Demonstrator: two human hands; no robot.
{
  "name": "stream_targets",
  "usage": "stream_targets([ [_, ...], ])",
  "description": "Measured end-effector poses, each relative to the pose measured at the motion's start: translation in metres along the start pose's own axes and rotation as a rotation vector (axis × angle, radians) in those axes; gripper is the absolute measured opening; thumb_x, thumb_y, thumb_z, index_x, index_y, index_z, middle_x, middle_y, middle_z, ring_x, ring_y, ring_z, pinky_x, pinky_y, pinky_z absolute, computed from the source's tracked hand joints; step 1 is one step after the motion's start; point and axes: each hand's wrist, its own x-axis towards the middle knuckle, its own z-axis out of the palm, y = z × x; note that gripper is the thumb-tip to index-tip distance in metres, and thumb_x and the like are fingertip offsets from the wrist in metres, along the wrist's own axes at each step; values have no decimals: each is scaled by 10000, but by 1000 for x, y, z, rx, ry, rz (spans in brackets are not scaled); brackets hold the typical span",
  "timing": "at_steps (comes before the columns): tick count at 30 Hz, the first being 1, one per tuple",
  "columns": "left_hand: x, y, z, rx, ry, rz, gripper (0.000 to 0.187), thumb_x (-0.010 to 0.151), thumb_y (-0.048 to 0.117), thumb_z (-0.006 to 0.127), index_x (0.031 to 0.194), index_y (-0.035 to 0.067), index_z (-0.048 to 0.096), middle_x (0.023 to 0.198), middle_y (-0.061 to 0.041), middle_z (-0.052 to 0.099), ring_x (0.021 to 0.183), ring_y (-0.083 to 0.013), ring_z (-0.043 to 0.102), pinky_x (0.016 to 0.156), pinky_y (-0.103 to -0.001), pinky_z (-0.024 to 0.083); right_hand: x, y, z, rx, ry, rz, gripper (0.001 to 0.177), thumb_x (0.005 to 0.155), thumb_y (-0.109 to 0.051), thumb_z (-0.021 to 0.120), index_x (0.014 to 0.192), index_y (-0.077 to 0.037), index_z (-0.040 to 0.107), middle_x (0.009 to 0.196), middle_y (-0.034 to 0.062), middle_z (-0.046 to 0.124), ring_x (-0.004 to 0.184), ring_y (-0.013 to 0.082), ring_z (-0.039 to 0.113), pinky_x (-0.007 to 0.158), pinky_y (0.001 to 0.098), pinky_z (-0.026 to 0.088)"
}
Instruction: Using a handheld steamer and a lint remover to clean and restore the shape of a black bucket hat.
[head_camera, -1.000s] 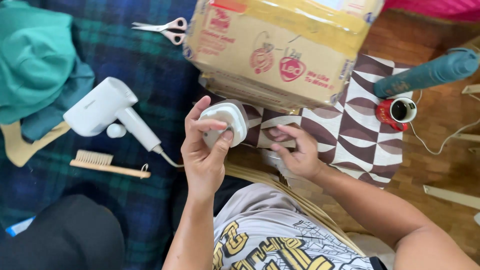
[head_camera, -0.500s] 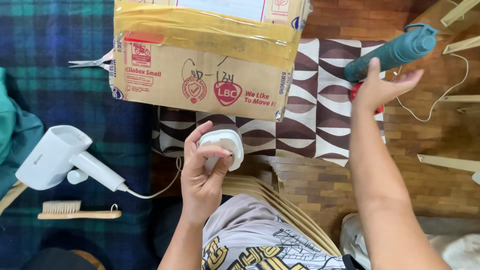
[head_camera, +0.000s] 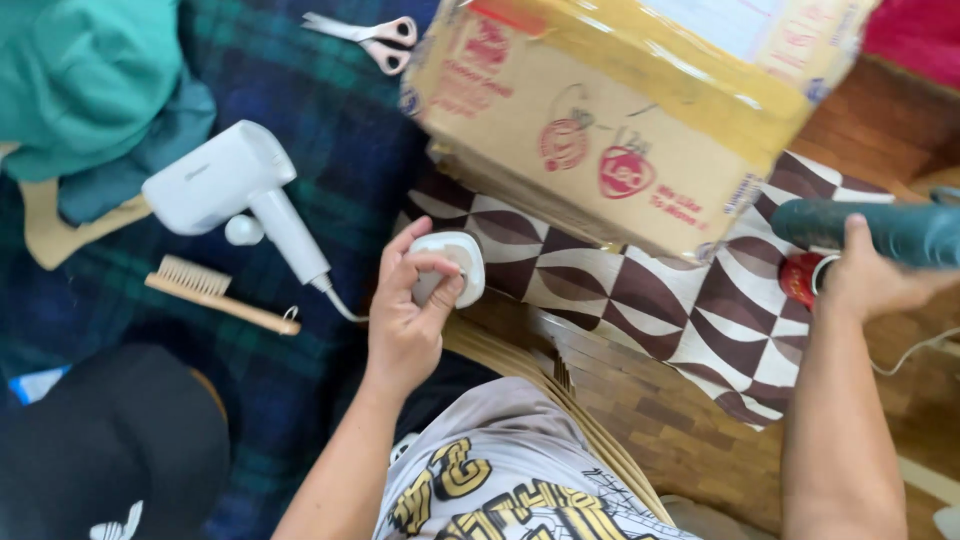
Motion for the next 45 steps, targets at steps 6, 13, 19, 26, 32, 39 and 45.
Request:
stream_targets([
  [6, 27, -28, -56, 124, 127, -128, 47, 952, 252, 671, 989, 223, 670, 1548, -119, 463, 1491, -266, 426, 1181, -451, 311, -45, -138, -72, 446, -514, -302, 715, 904, 317, 821, 1369, 144, 307, 1373, 414, 449, 1265, 503, 496, 1126, 607, 420],
  [13, 73, -46, -82, 232, 58, -88, 56, 954, 147, 616, 950, 181, 660, 1450, -190, 475, 1433, -336, 456, 1167, -469, 335, -148, -192, -96, -236, -1222, 198, 982, 757, -663, 644, 1529, -123, 370, 1512, 134, 389, 1417, 356, 322, 1207, 444, 191],
  [19, 86, -66, -87, 566, 4, 36, 138, 981, 41, 540, 916, 129, 624, 1491, -230, 518, 1321, -402, 415, 1078, -515, 382, -179, -304, -60, 292, -1064, -411, 849, 608, -405, 953, 1212, 66, 585, 1135, 182, 645, 1065, 299, 675, 1013, 382, 536],
  [26, 76, -89, -79, 689, 267, 129, 14, 976, 161, 648, 984, 160, 661, 1380, -131, 521, 1241, -384, 540, 974, -480, 473, -161, -430, 5, 592, -837, -656, 581, 737, -197, 1062, 1026, 126, 675, 1076, 275, 697, 985, 413, 698, 918, 575, 502],
  [32, 74, -84, -74, 785, 389, 323, 56, 937, 97, 707, 992, 100, 697, 1080, -68, 644, 1084, -292, 575, 805, -410, 492, -167, -525, 61, 718, -882, -605, 729, 812, -242, 1033, 1265, 7, 518, 1149, 208, 614, 1043, 376, 661, 918, 508, 533],
  [39, 74, -36, -94, 688, 376, 296, 271, 952, 139, 695, 1212, 63, 709, 1156, -98, 745, 1063, -287, 677, 843, -445, 526, -186, -556, 100, 655, -1019, -378, 818, 754, -269, 1026, 1286, -146, 417, 1197, 84, 590, 1066, 239, 621, 756, 346, 598],
  [45, 112, 61, -135, 487, 378, 744, 558, 1154, 457, 516, 1561, 108, 362, 1567, -123, 513, 1502, -305, 530, 1288, -466, 523, -196, -555, 119, 633, -1001, -396, 725, 722, -262, 955, 1251, -88, 491, 1169, 92, 517, 1034, 289, 575, 846, 432, 502],
])
